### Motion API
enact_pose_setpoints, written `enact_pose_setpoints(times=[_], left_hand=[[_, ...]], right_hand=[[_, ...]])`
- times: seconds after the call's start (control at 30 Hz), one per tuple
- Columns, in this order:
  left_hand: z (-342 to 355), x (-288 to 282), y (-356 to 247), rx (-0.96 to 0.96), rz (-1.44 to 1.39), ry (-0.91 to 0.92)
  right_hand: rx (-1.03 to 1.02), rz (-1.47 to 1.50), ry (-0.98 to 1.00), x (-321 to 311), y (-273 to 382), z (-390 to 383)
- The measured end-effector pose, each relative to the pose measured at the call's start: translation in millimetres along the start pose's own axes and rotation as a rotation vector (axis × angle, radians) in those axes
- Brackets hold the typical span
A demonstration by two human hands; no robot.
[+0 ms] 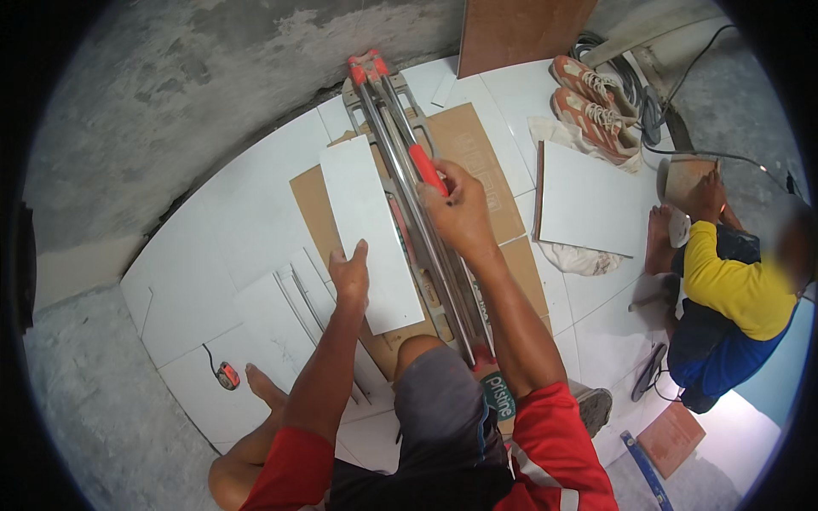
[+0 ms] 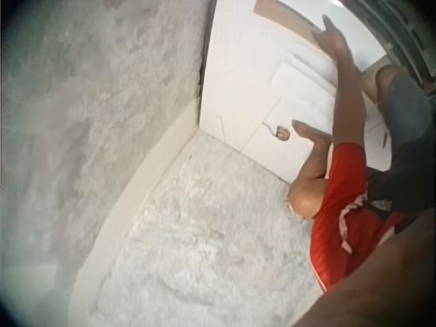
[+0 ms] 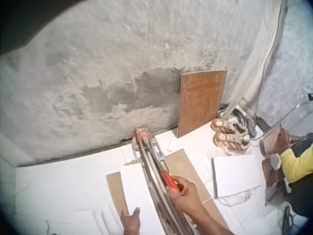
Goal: The person uses a manual tile cutter to score and snap white ceramic tiles. They measure the floor gap with a tape measure, mark the tiles, and wipe them with a cloth before cutting. The person also fits a cut tile into the wall gap to check alignment.
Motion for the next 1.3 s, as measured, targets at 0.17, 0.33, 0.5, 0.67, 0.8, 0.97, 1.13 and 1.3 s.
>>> enact_pose_setpoints(times=[0.17,0.33,0.5,0.67,0.8,0.97,1.13,1.3], left_hand=[[16.2,27.0,-4.8,0.048,-0.022,-0.031],[20.9,43.0,-45.2,0.036,-0.046,0.096],[43.0,66.6,-46.5,0.149,0.074,-0.051],[68.7,94.7,-45.6,0.150,0.036,-0.061],[56.5,105.0,-52.8,0.220,0.001,0.009],[56.7,99.8,-52.6,0.290,0.230,0.053],[64.6,102.9,-31.3,0.313,0.189,0.032],[40.8,98.4,-59.1,0.380,0.450,0.044]], right_hand=[[0.009,0.190,-0.047,17.1,64.2,9.0],[0.068,0.213,-0.067,13.6,68.5,9.8],[0.079,0.246,-0.042,13.5,67.3,10.1],[0.095,0.254,-0.043,12.0,62.7,10.8],[0.100,0.278,-0.049,9.8,59.4,10.1],[0.089,0.300,-0.033,8.0,57.2,9.4],[0.082,0.321,-0.026,10.5,54.7,9.5],[0.058,0.315,-0.030,4.8,51.8,8.5]])
Point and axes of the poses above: each hand's wrist, its own z-axis towards the middle knuckle, its own x-axis out of the palm, y = z × x, the point moved 4 cm from there along z, towards the middle knuckle, and after that the axes turned 11 degrees about z, right-handed, at the moved point
